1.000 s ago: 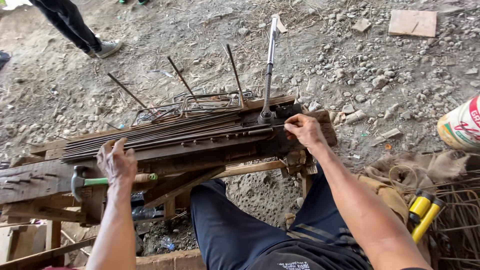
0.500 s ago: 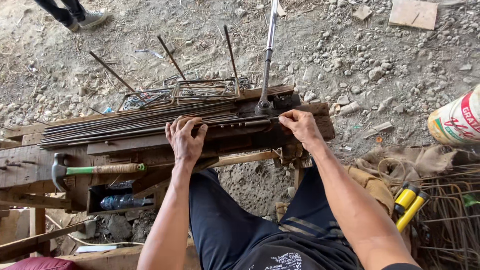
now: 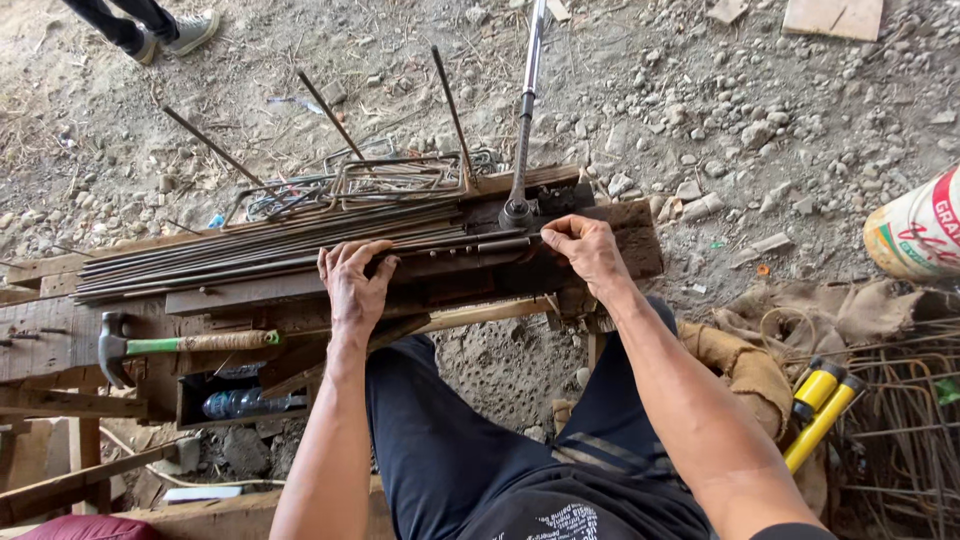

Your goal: The person bends thin metal rods into rectangular shapes using a manual bending jig. They insert the rods into the jig, rotate a lever to bend the metal, and occasionally use a hammer to adjust the alignment of the rods.

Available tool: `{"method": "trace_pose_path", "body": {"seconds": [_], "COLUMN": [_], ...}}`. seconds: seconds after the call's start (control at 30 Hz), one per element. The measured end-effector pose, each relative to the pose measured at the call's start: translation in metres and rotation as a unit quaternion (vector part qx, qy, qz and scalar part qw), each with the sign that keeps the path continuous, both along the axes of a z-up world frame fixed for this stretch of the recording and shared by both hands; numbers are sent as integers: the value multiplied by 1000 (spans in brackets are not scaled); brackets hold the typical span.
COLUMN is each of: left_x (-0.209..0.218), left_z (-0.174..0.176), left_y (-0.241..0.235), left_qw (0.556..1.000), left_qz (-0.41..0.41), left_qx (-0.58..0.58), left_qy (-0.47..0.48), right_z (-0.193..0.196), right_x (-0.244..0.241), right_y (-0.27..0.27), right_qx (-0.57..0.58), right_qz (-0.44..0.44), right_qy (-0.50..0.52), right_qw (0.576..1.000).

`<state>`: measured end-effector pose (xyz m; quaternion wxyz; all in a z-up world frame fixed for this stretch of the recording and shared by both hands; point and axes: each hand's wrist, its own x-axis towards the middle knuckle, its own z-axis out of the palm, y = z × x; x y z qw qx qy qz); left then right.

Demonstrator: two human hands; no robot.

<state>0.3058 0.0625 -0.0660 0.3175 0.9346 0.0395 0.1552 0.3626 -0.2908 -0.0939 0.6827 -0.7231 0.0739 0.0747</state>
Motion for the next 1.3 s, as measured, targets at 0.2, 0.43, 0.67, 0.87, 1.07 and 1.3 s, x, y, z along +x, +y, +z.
{"method": "trace_pose_path", "body": {"seconds": [0.2,0.43,0.67,0.87,1.07,1.3], "left_x": [6,4,3,2,-2,-4], "left_z": [-14,-1,-2,9,9,28], "left_y": [6,0,-1,-5,-11,-16], "left_qw": [1000,1000,999,999,997,983], "left_qz": [15,20,36,38,21,-38], "left_qx": [18,-4,-5,-18,16,117], "left_qy": [7,2,18,-10,-70,-137], "right_z": [11,0,25,54,-15,4], "right_x": [-1,8,28,128,195,195], "right_y": [-4,-7,-20,13,20,-42], "right_qx": [28,3,16,-309,-611,-568], "right_qz": [-12,27,63,264,299,257], "right_qy": [24,24,30,-207,-256,-493], "right_qw": [999,999,997,890,687,607]}}
